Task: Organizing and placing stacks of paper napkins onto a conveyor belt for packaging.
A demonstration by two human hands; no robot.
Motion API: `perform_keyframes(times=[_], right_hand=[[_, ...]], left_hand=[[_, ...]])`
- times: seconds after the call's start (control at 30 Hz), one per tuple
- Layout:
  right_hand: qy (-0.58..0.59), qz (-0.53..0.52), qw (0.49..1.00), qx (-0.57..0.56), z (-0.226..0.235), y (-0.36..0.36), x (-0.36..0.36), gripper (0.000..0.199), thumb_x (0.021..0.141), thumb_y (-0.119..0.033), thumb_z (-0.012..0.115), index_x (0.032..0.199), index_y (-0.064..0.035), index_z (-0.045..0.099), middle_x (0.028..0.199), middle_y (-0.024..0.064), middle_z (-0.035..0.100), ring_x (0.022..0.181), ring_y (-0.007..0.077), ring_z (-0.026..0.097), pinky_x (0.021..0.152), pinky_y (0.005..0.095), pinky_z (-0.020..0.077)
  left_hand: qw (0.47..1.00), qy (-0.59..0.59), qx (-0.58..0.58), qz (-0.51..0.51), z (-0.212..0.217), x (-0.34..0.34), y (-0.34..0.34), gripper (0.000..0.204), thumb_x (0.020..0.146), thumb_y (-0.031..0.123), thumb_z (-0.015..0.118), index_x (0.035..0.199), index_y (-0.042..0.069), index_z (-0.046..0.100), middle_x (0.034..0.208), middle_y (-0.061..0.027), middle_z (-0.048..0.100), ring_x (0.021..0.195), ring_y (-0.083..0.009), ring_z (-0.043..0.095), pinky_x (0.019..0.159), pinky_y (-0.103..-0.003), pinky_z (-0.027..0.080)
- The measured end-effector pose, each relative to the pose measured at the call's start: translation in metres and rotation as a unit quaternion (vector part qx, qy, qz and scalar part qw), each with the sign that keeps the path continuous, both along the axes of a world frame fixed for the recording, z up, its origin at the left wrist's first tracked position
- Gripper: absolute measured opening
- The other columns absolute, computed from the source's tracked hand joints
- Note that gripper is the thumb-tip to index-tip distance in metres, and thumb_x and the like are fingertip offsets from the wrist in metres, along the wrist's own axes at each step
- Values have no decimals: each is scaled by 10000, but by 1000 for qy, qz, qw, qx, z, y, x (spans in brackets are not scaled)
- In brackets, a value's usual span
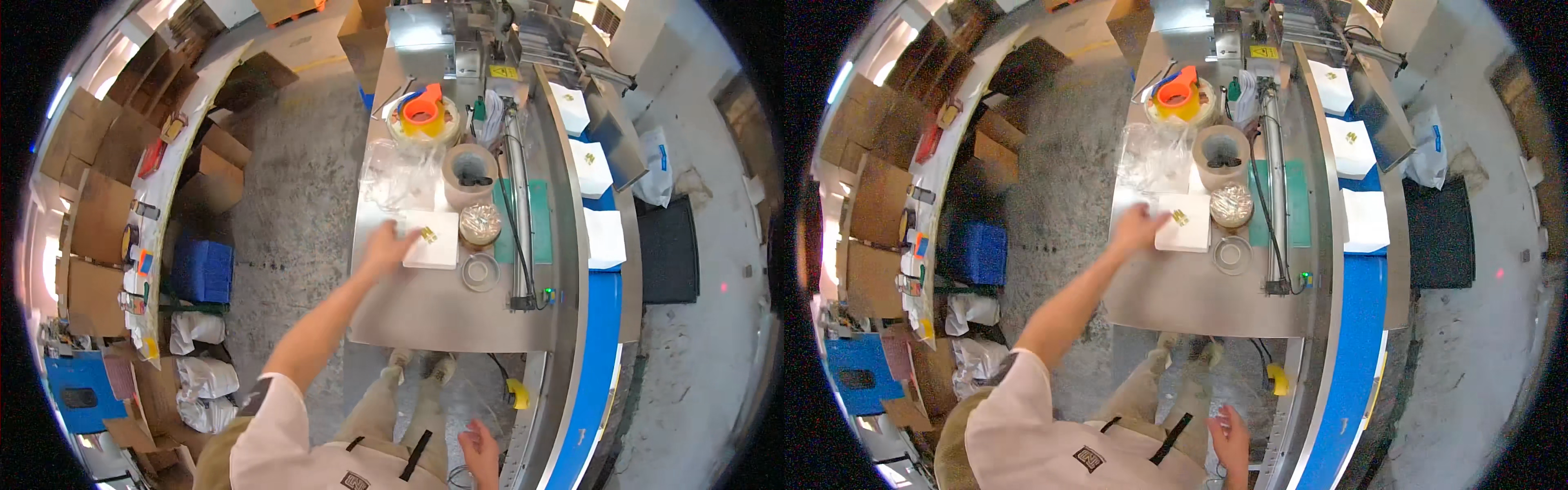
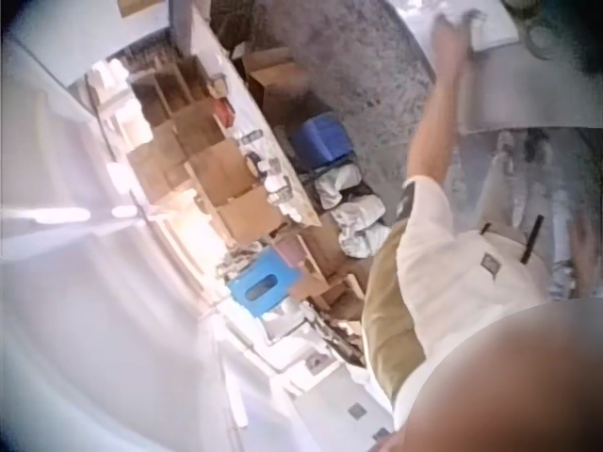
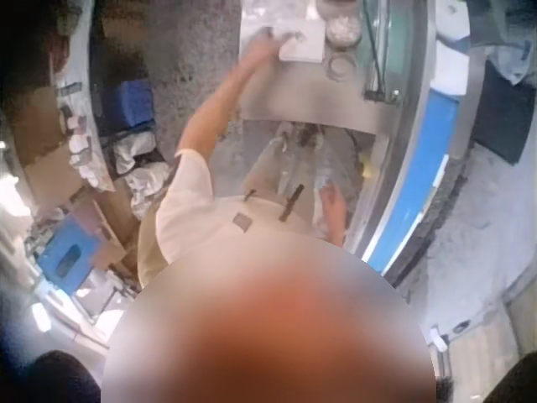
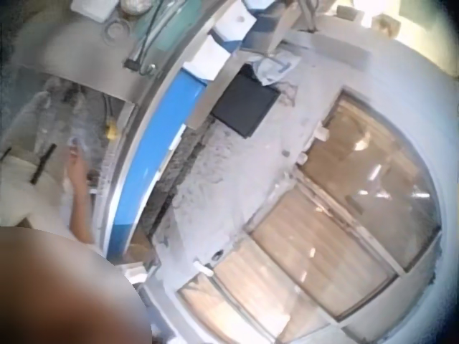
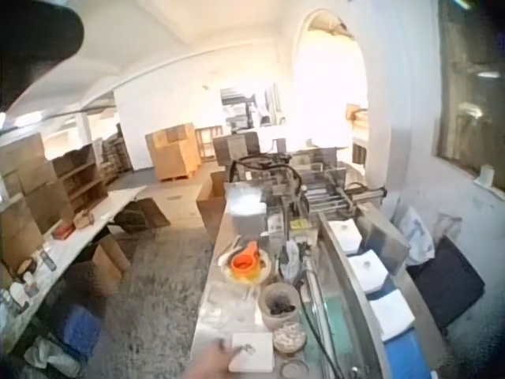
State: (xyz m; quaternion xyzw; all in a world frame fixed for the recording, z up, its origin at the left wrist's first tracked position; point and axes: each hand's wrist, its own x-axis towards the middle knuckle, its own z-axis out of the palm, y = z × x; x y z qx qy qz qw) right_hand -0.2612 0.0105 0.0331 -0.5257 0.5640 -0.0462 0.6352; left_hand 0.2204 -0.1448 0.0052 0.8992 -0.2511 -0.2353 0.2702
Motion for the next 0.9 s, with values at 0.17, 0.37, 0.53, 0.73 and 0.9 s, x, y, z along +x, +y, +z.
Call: perform_keyframes(times=[0.17,0.37,0.53,0.73,0.9], right_hand=[[-18,27,999,-18,27,-7,58,542,873,-187,717,1329,26,516,1186,171,646,979,214,669,814,319,542],[7,55,998,-43,31,20,80,550,874,-202,719,1334,18,515,1199,179,640,991,226,666,821,329,543],[30,29,997,-65,48,39,77,566,868,-211,728,1340,15,511,1205,180,636,1003,222,662,818,326,544],[64,-59,993,-78,75,84,71,567,867,-214,729,1334,25,513,1198,179,640,984,216,668,801,320,549],[109,-94,985,-98,72,142,48,554,866,-230,728,1320,18,529,1182,183,646,943,202,677,763,315,557]], left_hand=[[999,37,-36,10,-31,-16,12,726,692,464,810,1140,-76,625,1053,-236,685,984,-332,674,871,-397,518],[959,255,-116,42,-23,-3,27,591,630,227,839,1105,-59,633,1053,-189,693,950,-270,680,850,-362,518],[924,330,-180,-69,27,-6,75,512,658,140,825,1107,-25,643,1025,-103,696,954,-216,665,852,-353,509],[887,310,-211,-271,106,-13,103,410,789,82,762,1177,20,646,1057,-69,696,967,-139,624,881,-297,494],[842,426,-152,-293,104,-12,79,471,760,85,798,1192,-14,636,1067,-56,693,938,-119,634,846,-308,518]])
